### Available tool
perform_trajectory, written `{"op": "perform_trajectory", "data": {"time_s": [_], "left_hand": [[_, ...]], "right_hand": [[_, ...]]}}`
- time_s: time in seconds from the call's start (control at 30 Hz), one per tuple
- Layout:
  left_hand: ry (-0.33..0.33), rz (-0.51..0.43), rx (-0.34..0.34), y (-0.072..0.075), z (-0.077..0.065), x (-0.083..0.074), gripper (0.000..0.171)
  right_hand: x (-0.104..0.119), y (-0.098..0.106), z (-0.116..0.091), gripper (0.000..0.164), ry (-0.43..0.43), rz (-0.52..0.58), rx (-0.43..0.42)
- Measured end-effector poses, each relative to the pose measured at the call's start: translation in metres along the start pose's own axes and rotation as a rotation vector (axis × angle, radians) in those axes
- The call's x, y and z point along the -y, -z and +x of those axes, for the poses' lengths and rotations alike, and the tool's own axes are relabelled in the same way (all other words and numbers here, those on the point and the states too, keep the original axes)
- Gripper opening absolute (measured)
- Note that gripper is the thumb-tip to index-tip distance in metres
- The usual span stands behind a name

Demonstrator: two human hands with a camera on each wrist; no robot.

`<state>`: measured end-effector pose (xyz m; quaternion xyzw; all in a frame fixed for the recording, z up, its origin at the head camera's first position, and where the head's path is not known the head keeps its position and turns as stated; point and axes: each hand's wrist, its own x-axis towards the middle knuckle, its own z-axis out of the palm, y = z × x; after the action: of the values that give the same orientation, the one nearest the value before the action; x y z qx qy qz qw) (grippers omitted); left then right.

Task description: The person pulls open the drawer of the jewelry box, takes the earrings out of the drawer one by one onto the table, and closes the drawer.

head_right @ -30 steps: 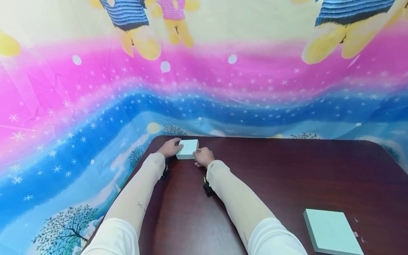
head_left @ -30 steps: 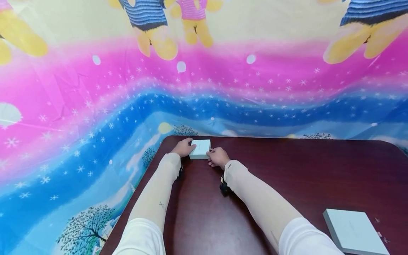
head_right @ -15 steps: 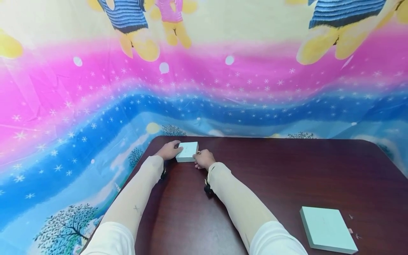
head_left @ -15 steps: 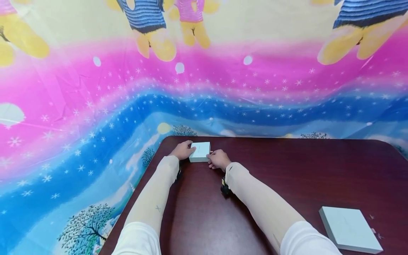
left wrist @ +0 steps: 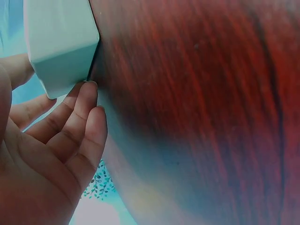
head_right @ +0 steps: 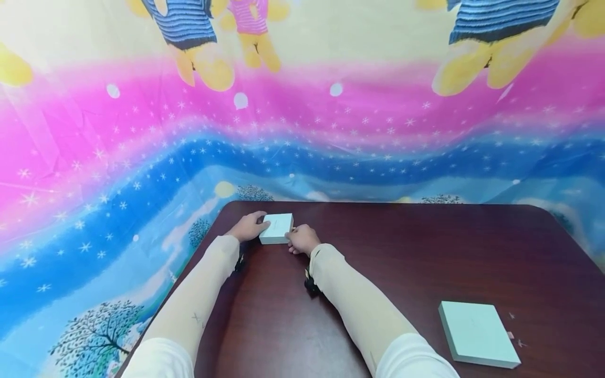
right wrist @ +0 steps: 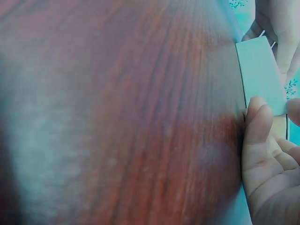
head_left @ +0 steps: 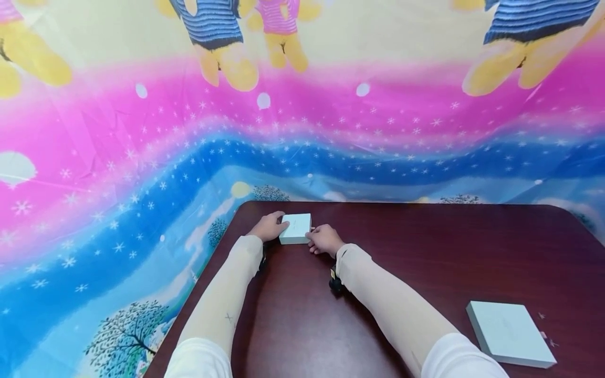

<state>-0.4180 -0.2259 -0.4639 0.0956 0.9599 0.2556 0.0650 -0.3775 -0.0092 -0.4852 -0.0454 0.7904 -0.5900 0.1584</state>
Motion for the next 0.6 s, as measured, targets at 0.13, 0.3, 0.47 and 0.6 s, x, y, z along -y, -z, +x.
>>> {"op": "perform_trajectory", "data": {"time_s": [0.13,0.3,0.47,0.6], "left_hand": [[-0.010,0.010,0.010,0.001,-0.003,-0.002,0.060],[-0.012,-0.014,-0.004,-0.003,-0.008,-0.003,0.060],[0.005,-0.049,0.015,-0.005,-0.018,-0.007,0.061],[-0.016,-0.038,0.015,-0.005,-0.023,-0.008,0.061]], "right_hand": [[-0.002,0.001,-0.004,0.024,0.003,-0.003,0.002],[-0.002,0.001,-0.011,0.026,0.010,-0.021,0.001],[-0.008,0.001,-0.015,0.025,0.009,-0.030,0.000],[-0.008,0.001,-0.020,0.025,0.029,-0.038,0.000]]}}
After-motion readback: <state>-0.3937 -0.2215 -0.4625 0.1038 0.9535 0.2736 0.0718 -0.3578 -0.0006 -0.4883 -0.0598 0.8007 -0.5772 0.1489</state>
